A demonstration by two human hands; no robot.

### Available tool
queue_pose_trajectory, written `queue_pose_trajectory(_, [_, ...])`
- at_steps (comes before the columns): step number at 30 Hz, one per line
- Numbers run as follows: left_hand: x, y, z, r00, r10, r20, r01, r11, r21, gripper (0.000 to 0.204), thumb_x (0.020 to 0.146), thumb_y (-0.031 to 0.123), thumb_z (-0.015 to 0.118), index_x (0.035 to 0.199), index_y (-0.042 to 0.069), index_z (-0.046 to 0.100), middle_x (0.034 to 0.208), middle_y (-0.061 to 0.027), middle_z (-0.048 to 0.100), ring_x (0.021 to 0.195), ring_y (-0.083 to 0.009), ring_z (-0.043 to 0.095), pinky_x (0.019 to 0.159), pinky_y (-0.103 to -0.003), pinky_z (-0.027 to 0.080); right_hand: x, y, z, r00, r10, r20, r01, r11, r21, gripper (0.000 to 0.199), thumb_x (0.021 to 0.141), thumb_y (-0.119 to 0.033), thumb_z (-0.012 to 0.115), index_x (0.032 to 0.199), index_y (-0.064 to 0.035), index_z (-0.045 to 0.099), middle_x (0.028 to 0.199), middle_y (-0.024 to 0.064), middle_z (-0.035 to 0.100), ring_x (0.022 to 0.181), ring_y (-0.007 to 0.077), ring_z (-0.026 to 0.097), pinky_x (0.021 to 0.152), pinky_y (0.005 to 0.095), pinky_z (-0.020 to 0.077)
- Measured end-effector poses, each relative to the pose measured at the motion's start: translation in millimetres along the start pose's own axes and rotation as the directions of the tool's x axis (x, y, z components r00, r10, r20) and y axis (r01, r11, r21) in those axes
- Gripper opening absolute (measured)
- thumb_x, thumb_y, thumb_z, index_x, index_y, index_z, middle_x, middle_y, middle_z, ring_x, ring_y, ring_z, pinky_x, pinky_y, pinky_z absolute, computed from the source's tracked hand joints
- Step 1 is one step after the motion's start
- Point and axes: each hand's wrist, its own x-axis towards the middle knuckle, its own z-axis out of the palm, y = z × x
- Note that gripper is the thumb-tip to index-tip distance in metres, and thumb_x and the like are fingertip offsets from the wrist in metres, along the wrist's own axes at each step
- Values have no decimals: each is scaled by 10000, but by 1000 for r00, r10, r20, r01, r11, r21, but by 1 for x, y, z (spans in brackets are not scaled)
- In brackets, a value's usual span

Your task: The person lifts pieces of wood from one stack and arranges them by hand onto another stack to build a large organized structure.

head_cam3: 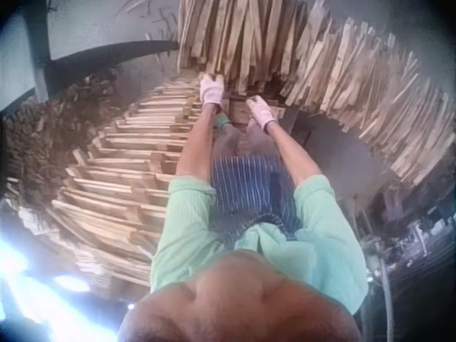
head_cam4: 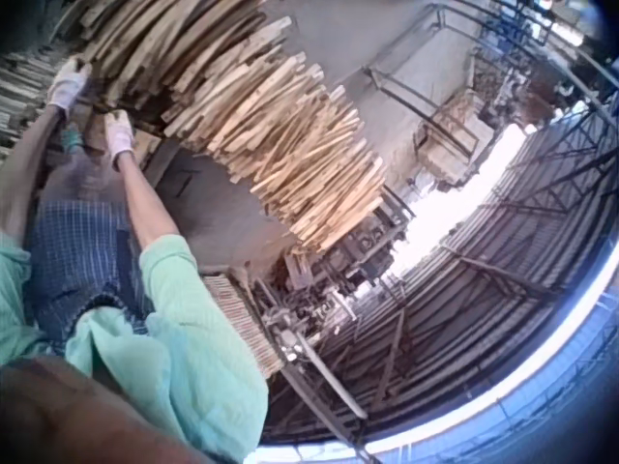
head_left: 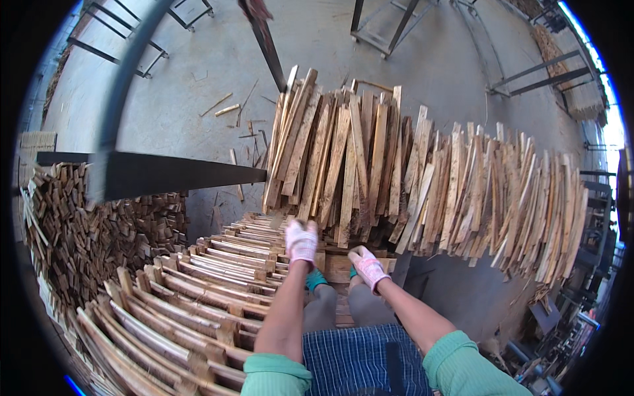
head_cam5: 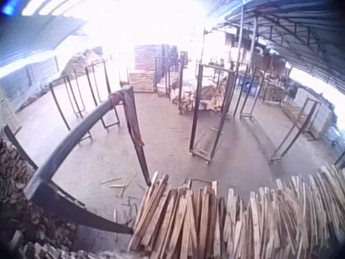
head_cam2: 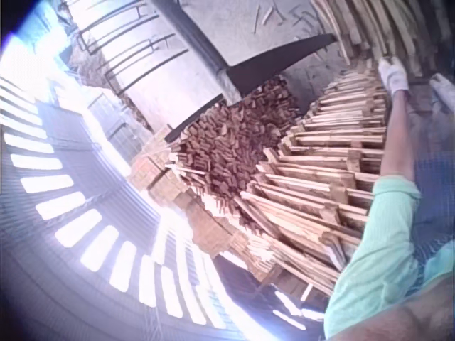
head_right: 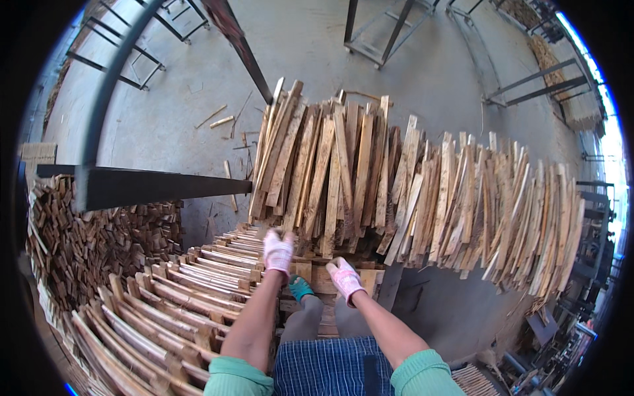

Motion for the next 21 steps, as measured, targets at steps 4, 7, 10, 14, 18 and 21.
queue_pose_trajectory(4, [93, -43, -6, 989, -141, -53, 145, 985, 89, 989, 817, 603, 735, 1467, -45, 366, 1422, -346, 435, 1319, -467, 460, 1096, -491, 413, 95, -19, 27, 970, -242, 2, 242, 969, 40, 424, 956, -429, 522, 1185, -83, 608, 1146, 222, 671, 1099, 393, 625, 955, 428, 474])
queue_pose_trajectory(7, [151, -71, -10, 984, -178, -4, 177, 981, 80, 1205, 714, 825, 672, 1518, -5, 328, 1445, -315, 439, 1362, -470, 428, 1123, -515, 373, 162, -48, 50, 969, -245, 24, 244, 968, 55, 378, 973, -347, 577, 1213, -57, 594, 1028, 126, 670, 969, 230, 640, 862, 336, 481])
queue_pose_trajectory(10, [202, -106, -7, 961, -261, 97, 238, 951, 200, 1096, 813, 850, 503, 1531, 35, 359, 1453, -283, 501, 1368, -412, 471, 1132, -437, 359, 200, -99, 58, 973, -205, 106, 201, 978, 45, 469, 975, -340, 588, 1323, -34, 516, 1158, 157, 655, 1076, 241, 619, 923, 359, 475])
queue_pose_trajectory(14, [257, -144, 32, 943, -222, 247, 258, 958, -125, 998, 856, 754, 576, 1554, 77, 348, 1448, -219, 532, 1293, -319, 546, 1056, -377, 425, 266, -130, 71, 953, -301, 35, 291, 941, 170, 771, 939, -465, 588, 1537, -71, 304, 1548, 272, 387, 1404, 419, 424, 1146, 468, 371])
queue_pose_trajectory(18, [296, -203, 46, 960, -25, 278, 157, 873, -462, 977, 881, 667, 635, 1553, 24, 335, 1418, -140, 568, 1287, -232, 527, 1043, -331, 426, 294, -180, 90, 939, -305, 161, 274, 943, 188, 1157, 834, -710, 637, 1623, -116, 35, 1621, 292, 204, 1497, 423, 251, 1215, 471, 253])
queue_pose_trajectory(21, [280, -178, 61, 951, -121, 284, 220, 911, -349, 981, 872, 676, 638, 1548, 39, 323, 1382, -157, 570, 1161, -231, 583, 917, -335, 461, 294, -202, 101, 992, -44, 117, 30, 992, 122, 1335, 738, -810, 655, 1610, -80, -44, 1624, 309, 163, 1485, 441, 268, 1210, 489, 264])
